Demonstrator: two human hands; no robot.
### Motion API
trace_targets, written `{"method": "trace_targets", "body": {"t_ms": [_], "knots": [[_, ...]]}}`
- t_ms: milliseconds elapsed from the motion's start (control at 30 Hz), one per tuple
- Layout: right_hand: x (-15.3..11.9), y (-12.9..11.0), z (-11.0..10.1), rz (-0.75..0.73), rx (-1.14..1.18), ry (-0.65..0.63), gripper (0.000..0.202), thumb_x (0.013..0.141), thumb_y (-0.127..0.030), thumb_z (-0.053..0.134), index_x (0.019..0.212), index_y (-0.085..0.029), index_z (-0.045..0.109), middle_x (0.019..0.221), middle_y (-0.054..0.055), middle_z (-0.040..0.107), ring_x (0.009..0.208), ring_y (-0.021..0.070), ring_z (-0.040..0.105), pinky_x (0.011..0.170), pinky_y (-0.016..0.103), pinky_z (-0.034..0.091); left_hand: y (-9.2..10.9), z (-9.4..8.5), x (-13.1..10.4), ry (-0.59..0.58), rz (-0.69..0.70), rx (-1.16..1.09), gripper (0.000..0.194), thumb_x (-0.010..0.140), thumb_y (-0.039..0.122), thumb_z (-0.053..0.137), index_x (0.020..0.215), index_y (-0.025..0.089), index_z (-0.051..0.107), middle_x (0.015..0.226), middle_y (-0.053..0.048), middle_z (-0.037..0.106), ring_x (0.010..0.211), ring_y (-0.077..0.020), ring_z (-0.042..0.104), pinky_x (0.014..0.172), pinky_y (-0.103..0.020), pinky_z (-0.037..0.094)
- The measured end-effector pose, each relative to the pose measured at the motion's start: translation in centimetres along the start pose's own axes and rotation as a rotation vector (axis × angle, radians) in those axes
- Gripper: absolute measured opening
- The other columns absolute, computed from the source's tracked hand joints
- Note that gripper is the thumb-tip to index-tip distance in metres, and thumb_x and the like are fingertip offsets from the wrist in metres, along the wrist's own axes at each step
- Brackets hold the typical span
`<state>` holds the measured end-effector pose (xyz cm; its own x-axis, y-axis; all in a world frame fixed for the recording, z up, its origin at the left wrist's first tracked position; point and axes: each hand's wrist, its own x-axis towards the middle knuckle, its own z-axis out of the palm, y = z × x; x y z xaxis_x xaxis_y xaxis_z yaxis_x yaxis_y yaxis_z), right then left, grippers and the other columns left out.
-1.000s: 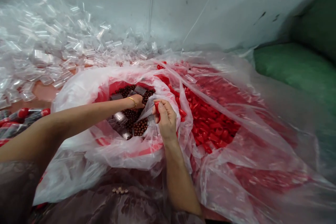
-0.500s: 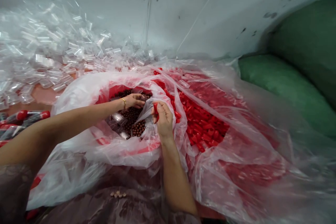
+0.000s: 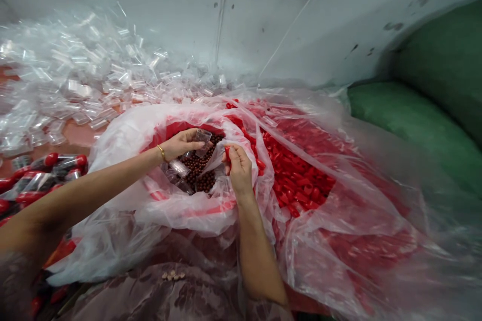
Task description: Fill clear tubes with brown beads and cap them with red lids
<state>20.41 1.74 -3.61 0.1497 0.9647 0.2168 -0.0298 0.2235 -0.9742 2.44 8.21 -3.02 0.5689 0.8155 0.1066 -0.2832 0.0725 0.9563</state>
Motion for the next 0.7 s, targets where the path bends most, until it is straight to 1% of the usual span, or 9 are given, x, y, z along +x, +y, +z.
{"method": "trace_targets", "body": {"t_ms": [100,200,267,333,467,500,567,633,700], "knots": [[-0.1,0.0,0.0,-0.003,0.005,-0.007,0.021,0.080,-0.038,0.053,0.089,-0.020,0.060,0.065,-0.005,0.054,0.036,0.0040,0.038,0.034,0.020,0.025,0.1,0.1,-0.6,-0.031,0.034,0.064,0.046,0.061,0.030,0.080,0.096,0.011,0.058,0.093,-0.006,0.065,0.087,-0.0145,0.060,0.084,-0.030,0.045],[0.0,-0.3,0.1,-0.003,0.042,-0.025,0.016,0.078,-0.034,0.053,0.087,-0.021,0.058,0.069,-0.005,0.056,0.036,0.0037,0.039,0.034,0.020,0.027,0.2,0.2,-0.9,-0.041,0.043,0.114,0.043,0.064,0.030,0.078,0.096,0.010,0.057,0.092,-0.005,0.063,0.087,-0.0143,0.059,0.082,-0.030,0.046],[0.0,-0.7,0.3,-0.030,0.021,-0.036,0.016,0.080,-0.035,0.052,0.088,-0.021,0.057,0.075,-0.004,0.058,0.038,0.0037,0.042,0.036,0.020,0.030,0.2,0.4,-1.1,-0.082,0.025,0.085,0.043,0.064,0.032,0.078,0.094,0.011,0.056,0.089,-0.004,0.062,0.084,-0.0130,0.058,0.079,-0.028,0.047],[0.2,-1.2,0.7,-0.072,-0.016,-0.035,0.020,0.083,-0.038,0.052,0.094,-0.023,0.058,0.078,-0.003,0.059,0.041,0.0037,0.043,0.038,0.020,0.032,0.3,0.7,-1.3,-0.141,-0.005,0.043,0.044,0.063,0.034,0.079,0.092,0.011,0.055,0.086,-0.002,0.060,0.081,-0.0119,0.057,0.076,-0.028,0.048],[0.6,-1.7,1.6,-0.076,-0.074,-0.054,0.031,0.084,-0.046,0.052,0.101,-0.023,0.062,0.064,-0.004,0.053,0.039,0.0048,0.036,0.035,0.020,0.027,0.5,1.7,-1.7,-0.195,-0.031,0.044,0.047,0.064,0.044,0.076,0.089,0.013,0.050,0.080,-0.001,0.057,0.072,-0.0104,0.056,0.067,-0.025,0.049],[0.7,-1.6,1.7,-0.071,-0.098,-0.063,0.033,0.084,-0.047,0.051,0.101,-0.022,0.063,0.062,-0.004,0.052,0.040,0.0058,0.037,0.035,0.020,0.028,0.5,1.9,-1.8,-0.206,-0.034,0.065,0.048,0.066,0.048,0.074,0.088,0.014,0.049,0.078,0.000,0.057,0.069,-0.0096,0.055,0.064,-0.025,0.048],[0.7,-1.5,2.0,-0.074,-0.148,-0.082,0.034,0.084,-0.046,0.050,0.101,-0.021,0.065,0.065,-0.001,0.058,0.047,0.0090,0.047,0.039,0.022,0.035,0.5,2.2,-2.0,-0.215,-0.040,0.124,0.048,0.069,0.053,0.068,0.087,0.015,0.046,0.073,0.002,0.054,0.061,-0.0077,0.053,0.058,-0.022,0.046],[0.6,-1.2,2.0,-0.086,-0.181,-0.103,0.034,0.084,-0.043,0.048,0.101,-0.020,0.067,0.077,0.003,0.065,0.062,0.0134,0.057,0.048,0.025,0.045,0.5,2.3,-2.2,-0.205,-0.049,0.200,0.046,0.072,0.055,0.064,0.086,0.016,0.044,0.068,0.004,0.051,0.054,-0.0065,0.049,0.052,-0.021,0.041],[0.4,-0.9,1.8,-0.093,-0.202,-0.118,0.034,0.084,-0.040,0.047,0.103,-0.021,0.067,0.089,0.005,0.069,0.077,0.0171,0.063,0.059,0.028,0.051,0.5,2.3,-2.3,-0.182,-0.053,0.275,0.042,0.075,0.053,0.061,0.087,0.016,0.043,0.065,0.005,0.049,0.051,-0.0061,0.046,0.048,-0.020,0.037]]}}
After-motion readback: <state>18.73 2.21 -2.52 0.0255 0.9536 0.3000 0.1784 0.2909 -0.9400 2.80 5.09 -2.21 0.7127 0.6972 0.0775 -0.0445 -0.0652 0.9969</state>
